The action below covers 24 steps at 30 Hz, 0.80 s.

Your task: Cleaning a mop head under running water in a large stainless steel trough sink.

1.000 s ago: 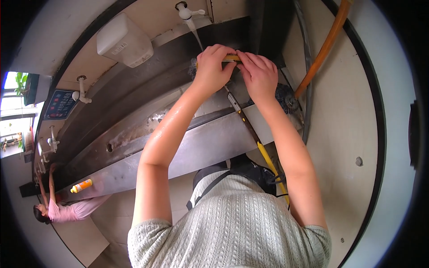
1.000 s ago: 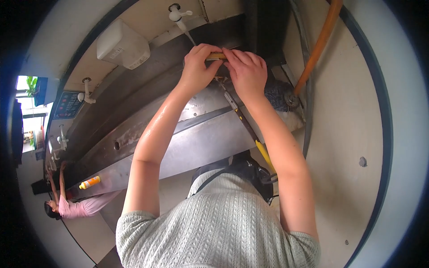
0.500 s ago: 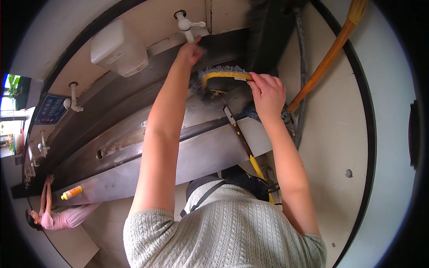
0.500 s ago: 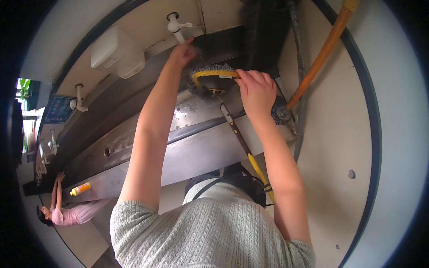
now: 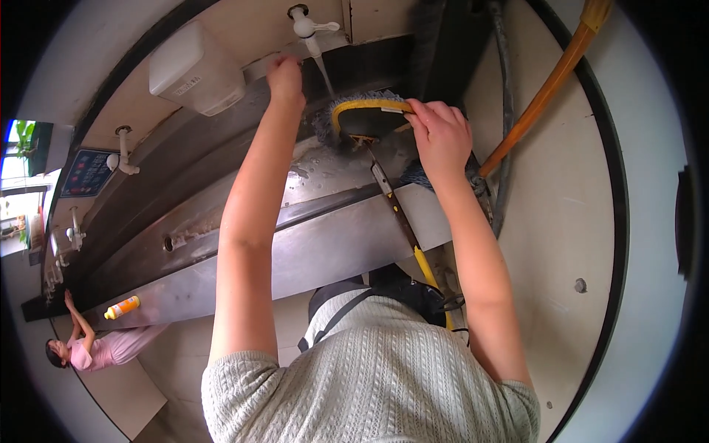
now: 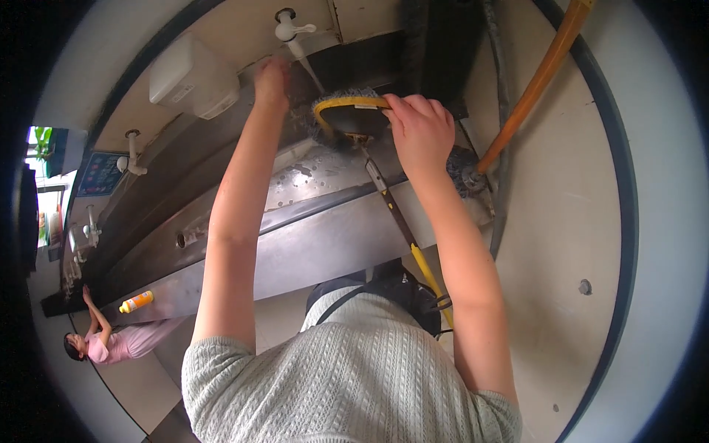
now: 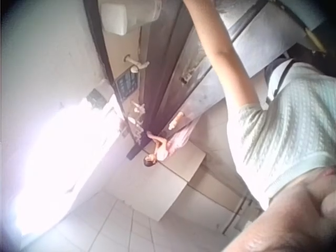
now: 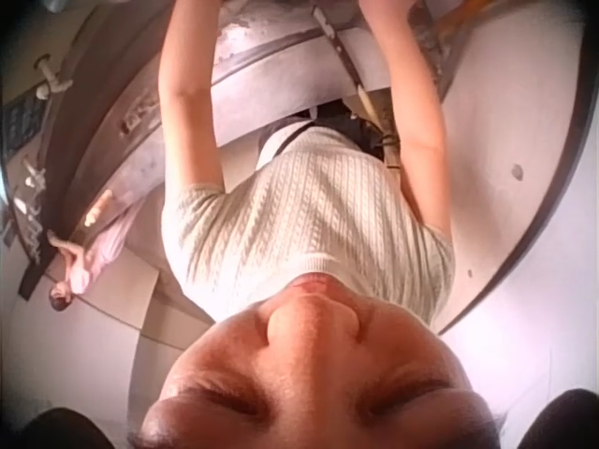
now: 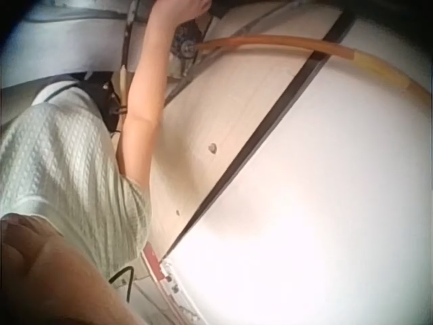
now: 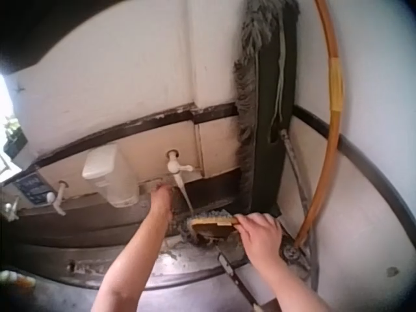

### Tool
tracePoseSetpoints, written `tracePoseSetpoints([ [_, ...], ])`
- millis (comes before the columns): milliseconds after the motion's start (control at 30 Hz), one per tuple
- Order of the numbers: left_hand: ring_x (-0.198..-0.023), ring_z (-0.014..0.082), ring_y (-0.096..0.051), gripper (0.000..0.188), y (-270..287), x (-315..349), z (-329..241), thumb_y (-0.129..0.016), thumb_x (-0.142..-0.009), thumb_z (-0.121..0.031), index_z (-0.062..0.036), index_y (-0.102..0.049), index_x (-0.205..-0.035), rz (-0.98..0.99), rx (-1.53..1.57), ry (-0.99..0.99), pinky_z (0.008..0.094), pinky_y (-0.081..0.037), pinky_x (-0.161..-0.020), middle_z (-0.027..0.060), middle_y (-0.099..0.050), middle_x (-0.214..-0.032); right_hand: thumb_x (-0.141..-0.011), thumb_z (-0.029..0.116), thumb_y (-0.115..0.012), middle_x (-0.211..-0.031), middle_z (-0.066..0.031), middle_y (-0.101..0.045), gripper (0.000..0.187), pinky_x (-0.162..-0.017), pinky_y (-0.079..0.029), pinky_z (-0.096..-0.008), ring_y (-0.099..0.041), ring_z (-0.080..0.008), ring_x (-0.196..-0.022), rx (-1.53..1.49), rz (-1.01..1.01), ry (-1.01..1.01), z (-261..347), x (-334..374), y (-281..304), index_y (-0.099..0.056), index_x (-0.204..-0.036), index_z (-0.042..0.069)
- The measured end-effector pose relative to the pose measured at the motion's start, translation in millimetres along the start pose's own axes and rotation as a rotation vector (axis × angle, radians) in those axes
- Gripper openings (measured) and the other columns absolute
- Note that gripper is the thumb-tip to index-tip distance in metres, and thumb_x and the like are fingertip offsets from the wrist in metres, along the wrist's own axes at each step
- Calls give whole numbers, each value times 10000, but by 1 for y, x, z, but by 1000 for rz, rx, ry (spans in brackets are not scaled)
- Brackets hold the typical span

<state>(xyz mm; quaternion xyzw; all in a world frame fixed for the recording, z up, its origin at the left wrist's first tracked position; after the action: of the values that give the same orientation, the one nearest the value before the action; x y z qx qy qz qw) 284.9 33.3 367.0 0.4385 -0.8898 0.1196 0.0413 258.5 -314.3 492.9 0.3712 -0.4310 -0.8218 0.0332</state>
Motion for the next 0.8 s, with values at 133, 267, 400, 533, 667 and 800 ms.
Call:
tracePoseSetpoints([
  [133, -848, 242, -630, 237, -33, 52, -108, -646, -866, -186, -23, -685, -1033, -82, -194, -525, 385, -516, -822, 87, -644, -897, -819, 246, -728, -883, 56, -636, 203, -762, -472, -375, -602, -202, -868, 20, -16, 35, 9, -12, -7, -741, -1021, 234],
  [267, -1177, 339, -541, 377, -91, 93, -151, -685, -877, -300, -40, -682, -1150, 68, -955, -843, 431, -465, -961, 181, -587, -1276, -822, 265, -720, -868, 43, -649, 199, -753, -473, -401, -611, -209, -878, 43, -31, 58, 15, -35, -25, -748, -1018, 243],
  [400, -1287, 419, -460, 317, -97, 92, -143, -695, -860, -329, -98, -752, -1070, 144, -1108, -675, 486, -412, -1067, 223, -556, -1338, -857, 321, -684, -888, 30, -668, 202, -752, -492, -410, -630, -230, -907, 118, -36, 78, 19, -64, -46, -750, -1034, 250],
  [533, -1280, 406, -473, 337, -100, 89, -147, -691, -847, -319, -88, -743, -1087, 156, -1091, -715, 483, -410, -1070, 224, -563, -1323, -856, 349, -684, -885, 27, -675, 224, -758, -495, -421, -634, -227, -920, 141, -85, 80, 11, -80, -58, -753, -1054, 269],
  [667, -1289, 398, -473, 377, -99, 93, -146, -686, -836, -314, -70, -717, -1122, 149, -1067, -655, 476, -402, -1081, 217, -556, -1339, -864, 365, -675, -905, 50, -683, 237, -767, -502, -418, -637, -219, -922, 164, -45, 47, -3, -78, -59, -754, -1070, 277],
  [800, -1300, 400, -462, 433, -97, 98, -147, -691, -831, -317, -61, -682, -1179, 144, -1025, -606, 468, -398, -1089, 210, -540, -1358, -854, 328, -685, -930, 13, -695, 222, -777, -489, -459, -635, -243, -942, 92, -41, 16, -13, -76, -59, -757, -1057, 277],
])
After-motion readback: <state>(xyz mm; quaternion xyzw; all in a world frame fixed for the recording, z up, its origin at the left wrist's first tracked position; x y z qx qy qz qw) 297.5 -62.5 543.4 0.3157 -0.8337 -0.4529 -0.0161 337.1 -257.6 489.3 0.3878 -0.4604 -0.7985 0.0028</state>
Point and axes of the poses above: each hand's wrist, its own x-axis away from the middle knuckle, its own y-axis out of the back of the hand, z = x × y, the point moved 8 cm from there along -x, towards the middle knuckle
